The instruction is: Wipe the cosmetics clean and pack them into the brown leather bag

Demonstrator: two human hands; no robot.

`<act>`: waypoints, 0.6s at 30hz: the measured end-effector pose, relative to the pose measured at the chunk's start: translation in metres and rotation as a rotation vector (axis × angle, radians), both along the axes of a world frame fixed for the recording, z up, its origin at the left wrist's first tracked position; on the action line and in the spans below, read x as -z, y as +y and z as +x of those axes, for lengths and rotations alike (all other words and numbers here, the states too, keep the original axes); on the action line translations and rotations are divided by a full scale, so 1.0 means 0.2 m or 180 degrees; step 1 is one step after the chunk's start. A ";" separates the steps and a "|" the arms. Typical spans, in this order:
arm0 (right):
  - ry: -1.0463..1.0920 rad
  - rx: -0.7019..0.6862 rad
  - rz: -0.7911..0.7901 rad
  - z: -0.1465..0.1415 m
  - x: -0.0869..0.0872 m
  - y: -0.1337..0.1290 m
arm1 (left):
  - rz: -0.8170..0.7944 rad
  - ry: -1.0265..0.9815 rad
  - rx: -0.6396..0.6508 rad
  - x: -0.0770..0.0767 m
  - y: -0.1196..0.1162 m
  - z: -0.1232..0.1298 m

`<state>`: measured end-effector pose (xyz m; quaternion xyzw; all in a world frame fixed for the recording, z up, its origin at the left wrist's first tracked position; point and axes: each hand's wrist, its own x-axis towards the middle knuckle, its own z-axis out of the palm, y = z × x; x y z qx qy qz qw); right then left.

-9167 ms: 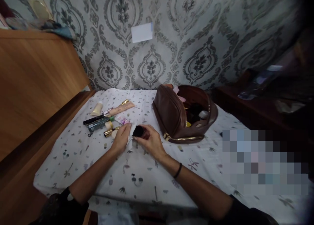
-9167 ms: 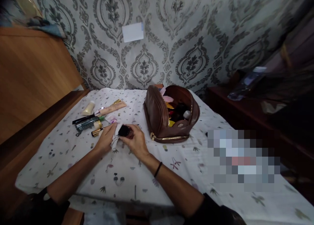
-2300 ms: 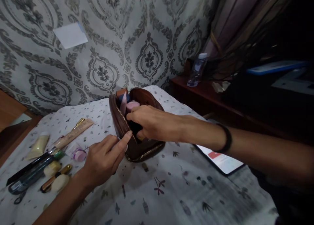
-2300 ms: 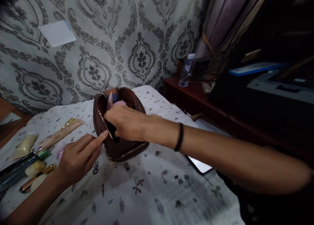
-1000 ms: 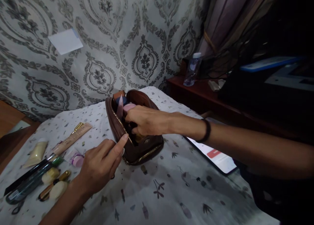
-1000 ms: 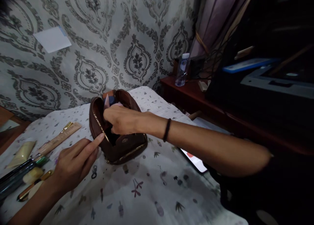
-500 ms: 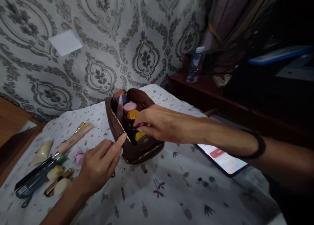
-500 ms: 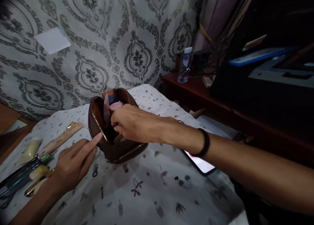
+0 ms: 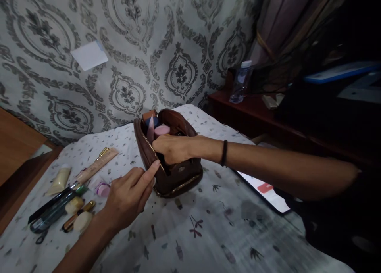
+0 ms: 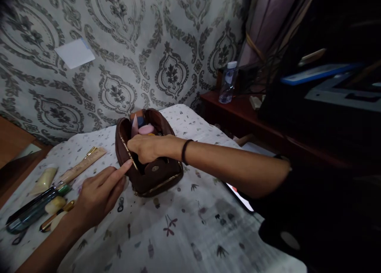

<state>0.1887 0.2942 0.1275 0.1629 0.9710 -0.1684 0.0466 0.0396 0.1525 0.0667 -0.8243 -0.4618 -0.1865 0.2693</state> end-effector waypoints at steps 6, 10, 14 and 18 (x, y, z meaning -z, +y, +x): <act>0.0011 0.0161 -0.0044 0.01 0.04 0.00 | -0.0052 -0.0141 0.0030 0.01 0.00 0.00; 0.0093 0.0138 0.0129 0.01 0.05 0.00 | -0.0019 -0.0171 0.0002 0.00 0.00 0.02; 0.0204 0.0170 0.0144 0.01 0.08 0.02 | 0.0043 -0.0184 -0.0026 0.00 -0.04 0.01; 0.0376 0.0068 -0.0041 0.01 0.09 0.04 | -0.0073 -0.0479 -0.0026 0.00 -0.13 -0.02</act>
